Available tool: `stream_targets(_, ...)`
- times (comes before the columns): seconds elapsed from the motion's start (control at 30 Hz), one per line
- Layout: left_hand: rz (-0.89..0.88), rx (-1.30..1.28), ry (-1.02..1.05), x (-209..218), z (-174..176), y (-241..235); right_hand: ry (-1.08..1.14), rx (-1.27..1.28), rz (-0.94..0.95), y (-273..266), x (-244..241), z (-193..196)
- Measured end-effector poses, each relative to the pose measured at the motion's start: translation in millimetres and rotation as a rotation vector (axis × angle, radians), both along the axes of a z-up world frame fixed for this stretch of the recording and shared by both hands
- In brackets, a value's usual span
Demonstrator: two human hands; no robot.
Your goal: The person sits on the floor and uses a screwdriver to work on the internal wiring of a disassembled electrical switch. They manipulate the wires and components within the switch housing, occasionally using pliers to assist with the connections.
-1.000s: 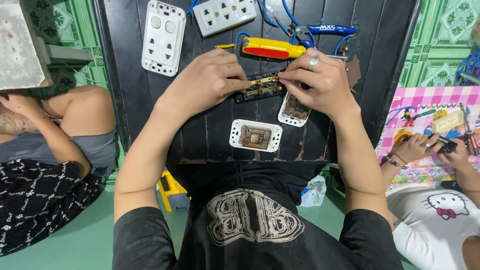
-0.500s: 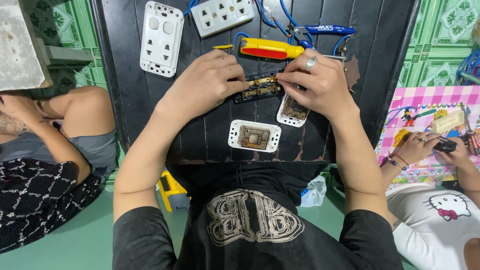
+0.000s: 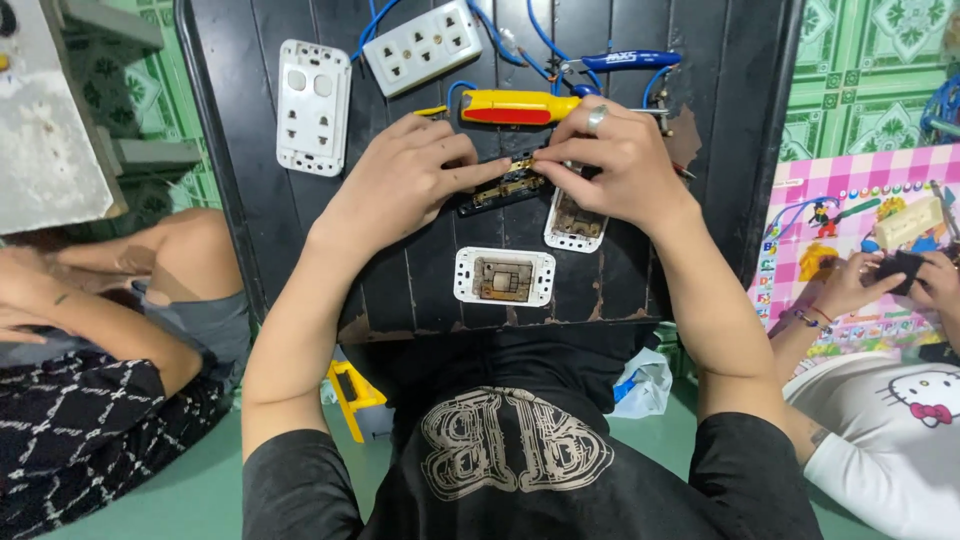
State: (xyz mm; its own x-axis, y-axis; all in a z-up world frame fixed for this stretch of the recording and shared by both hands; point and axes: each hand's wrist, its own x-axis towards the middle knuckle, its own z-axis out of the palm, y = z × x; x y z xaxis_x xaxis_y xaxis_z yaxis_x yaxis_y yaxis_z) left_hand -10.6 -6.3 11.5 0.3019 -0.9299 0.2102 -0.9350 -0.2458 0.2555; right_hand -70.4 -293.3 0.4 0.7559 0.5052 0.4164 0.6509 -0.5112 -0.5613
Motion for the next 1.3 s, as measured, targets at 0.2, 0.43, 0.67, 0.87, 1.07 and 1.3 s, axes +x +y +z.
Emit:
stream_targets(0.2, 0.007, 0.079, -0.027, -4, 4, -2, 0.102, 0.076, -0.122, 10, -2, 4)
stream_targets(0.43, 0.138, 0.046, 0.032, -15, -3, -3, 0.340, 0.137, -0.261, 19, -4, 13)
stream_targets(0.67, 0.141, -0.029, 0.181, -9, 10, -6, 0.356, 0.189, -0.165, 9, 1, 6)
stream_targets(0.87, 0.112, 0.026, 0.155, -7, -7, -9, 0.140, 0.070, -0.006, 4, 4, 25)
stream_targets(1.07, 0.132, -0.135, 0.237, -9, -2, -9, 0.079, 0.048, 0.013, 4, 2, 15)
stream_targets(1.3, 0.119, -0.421, 0.459, -3, 0, -10, 0.028, 0.236, 0.040, 8, 4, 15)
